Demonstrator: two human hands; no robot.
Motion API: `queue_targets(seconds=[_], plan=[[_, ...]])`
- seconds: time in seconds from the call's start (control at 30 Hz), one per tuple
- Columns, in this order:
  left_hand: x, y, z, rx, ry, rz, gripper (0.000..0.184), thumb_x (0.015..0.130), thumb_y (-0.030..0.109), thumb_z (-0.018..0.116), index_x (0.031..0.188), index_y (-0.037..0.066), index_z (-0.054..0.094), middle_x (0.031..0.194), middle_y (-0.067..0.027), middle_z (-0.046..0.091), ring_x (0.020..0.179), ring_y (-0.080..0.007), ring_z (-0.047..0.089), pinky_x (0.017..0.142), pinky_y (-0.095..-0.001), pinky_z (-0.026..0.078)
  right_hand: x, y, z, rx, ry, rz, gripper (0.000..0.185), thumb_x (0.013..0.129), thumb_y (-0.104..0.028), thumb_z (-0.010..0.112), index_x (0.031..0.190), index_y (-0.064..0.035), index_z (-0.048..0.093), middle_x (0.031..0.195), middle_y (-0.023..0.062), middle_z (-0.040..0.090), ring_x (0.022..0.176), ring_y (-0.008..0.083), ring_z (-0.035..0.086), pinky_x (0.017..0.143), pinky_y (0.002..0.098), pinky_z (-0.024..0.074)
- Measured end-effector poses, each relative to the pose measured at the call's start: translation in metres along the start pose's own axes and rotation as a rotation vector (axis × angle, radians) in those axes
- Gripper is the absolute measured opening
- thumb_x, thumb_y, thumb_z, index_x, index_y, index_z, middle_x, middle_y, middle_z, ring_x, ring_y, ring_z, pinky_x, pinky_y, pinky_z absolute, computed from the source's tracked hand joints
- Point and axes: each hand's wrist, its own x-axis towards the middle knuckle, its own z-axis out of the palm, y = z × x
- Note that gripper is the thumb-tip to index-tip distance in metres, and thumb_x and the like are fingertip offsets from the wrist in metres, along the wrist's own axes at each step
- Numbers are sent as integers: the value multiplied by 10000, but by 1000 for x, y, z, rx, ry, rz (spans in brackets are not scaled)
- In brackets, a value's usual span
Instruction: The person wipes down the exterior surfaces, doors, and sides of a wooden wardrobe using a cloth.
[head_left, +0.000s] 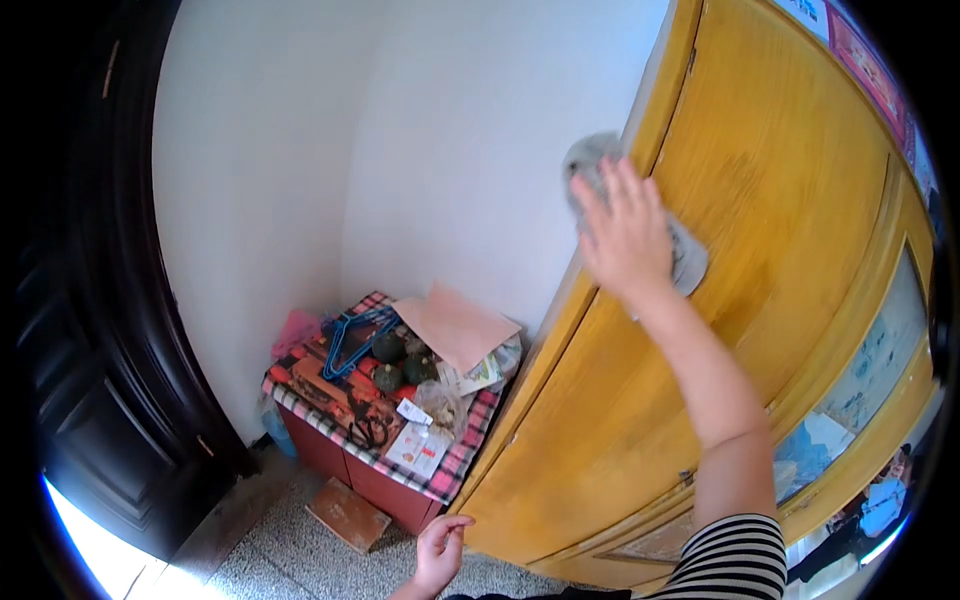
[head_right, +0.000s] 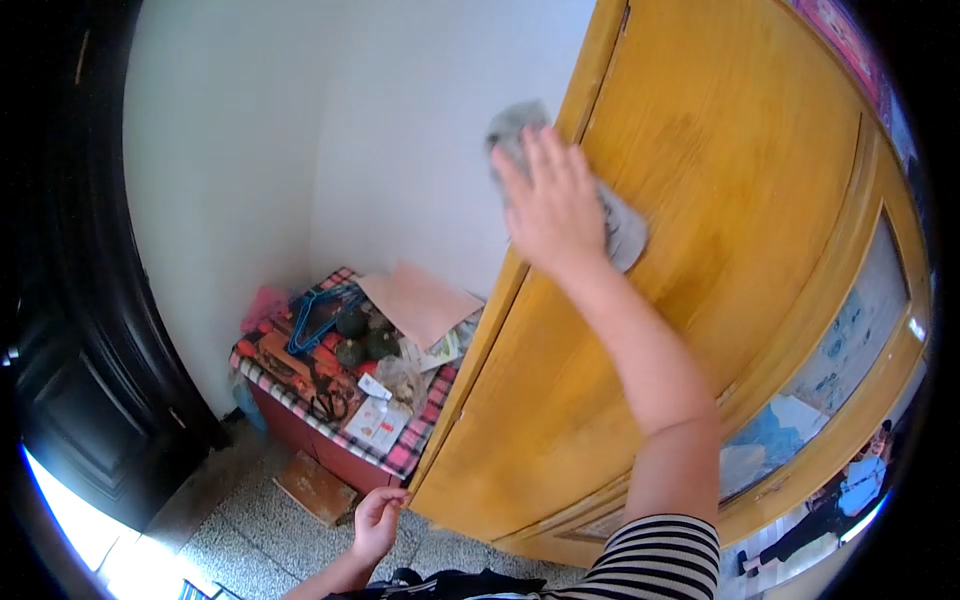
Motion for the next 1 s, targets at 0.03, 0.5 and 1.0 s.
queue_targets(seconds=[0.03,0.5,1.0], plan=[[-3,3,2,4,2,-14,145,813,-28,499,884,16,618,851,-98,628,777,-193,608,688,-266,467,-17,-14,7,45,-67,-30,524,814,-210,496,1319,-144,374,1334,173,381,1262,319,320,1054,450,211],[-41,25,-13,164,-18,-36,220,810,-67,426,940,-10,595,911,-88,593,856,-151,558,772,-255,436,-121,-74,43,109,-214,-351,530,800,-112,455,1321,-144,365,1363,141,351,1278,292,304,1016,483,260],[-51,1,3,163,68,-155,164,813,-30,484,898,22,614,871,-113,627,817,-243,604,732,-299,465,-160,-119,64,176,-415,-361,563,852,-83,371,1396,-116,233,1430,131,257,1328,272,226,1053,441,197]])
